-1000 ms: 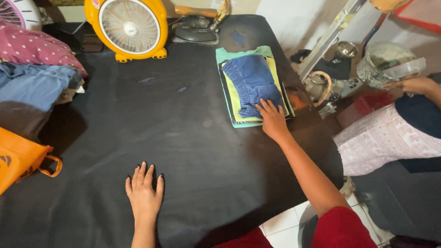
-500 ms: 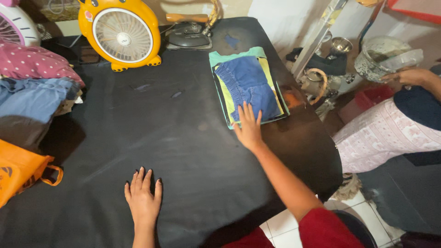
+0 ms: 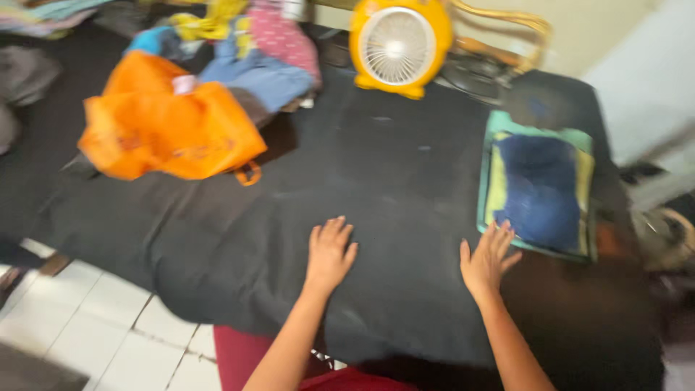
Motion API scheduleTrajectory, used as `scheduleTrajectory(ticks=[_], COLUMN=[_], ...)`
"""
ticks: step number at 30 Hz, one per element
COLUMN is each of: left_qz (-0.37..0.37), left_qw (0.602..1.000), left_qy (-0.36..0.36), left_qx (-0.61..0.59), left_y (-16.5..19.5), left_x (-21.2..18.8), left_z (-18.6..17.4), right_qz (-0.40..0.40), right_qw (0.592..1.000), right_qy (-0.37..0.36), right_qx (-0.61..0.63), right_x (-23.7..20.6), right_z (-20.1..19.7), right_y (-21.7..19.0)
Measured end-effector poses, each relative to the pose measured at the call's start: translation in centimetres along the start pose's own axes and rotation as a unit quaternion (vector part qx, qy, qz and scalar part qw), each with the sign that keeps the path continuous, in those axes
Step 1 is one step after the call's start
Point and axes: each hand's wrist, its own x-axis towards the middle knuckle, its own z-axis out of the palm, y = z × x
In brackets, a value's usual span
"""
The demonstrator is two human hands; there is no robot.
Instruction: The person folds a light green t-shirt, a yellow t-shirt, a pair of blue shorts, and a blue t-shirt on a black table. The person smooths and aligns each item before folding it into a compact rectangle and stacking them.
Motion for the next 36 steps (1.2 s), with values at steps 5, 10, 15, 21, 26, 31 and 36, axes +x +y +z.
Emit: scheduleTrajectory(ticks=[5, 10, 15, 21, 26, 31, 36], left_qz=[-0.011, -0.012, -0.003, 0.013, 0.064, -0.099, -0.24], left_qw=[1.0, 1.0, 1.0, 0.995, 0.974, 0.923, 0.896], left_qy=[-0.029, -0.025, -0.029, 0.069, 0.124, 0.077, 0.112], left_qx=[0.001, -0.007, -0.005, -0.068, 0.179, 0.363, 0.356], left_y=[-0.4, -0.9, -1.2, -5.4, -13.4, -25.8, -31.5], left_x=[-0.3, -1.0, -1.9, 2.9, 11.5, 13.6, 4.1], left_z=[0.2, 0.5, -0.6, -6.8, -12.7, -16.4, -13.9], right_qz=[-0.095, -0.193, -0.271, -0.295, -0.265, -0.261, -0.259], right_qw=[0.986, 0.962, 0.945, 0.932, 0.941, 0.946, 0.947], right_qy=[-0.136, -0.195, -0.181, -0.211, -0.209, -0.19, -0.189], right_qx=[-0.014, -0.016, 0.004, -0.001, 0.001, 0.021, 0.021], right_x=[-3.4, -7.1, -9.1, -6.9, -5.0, -4.3, -3.9], right_z=[-0.1, 0.3, 0.8, 1.4, 2.1, 2.1, 2.5], right_y=[-7.1, -15.5, -19.9, -21.6, -24.1, -25.2, -25.0])
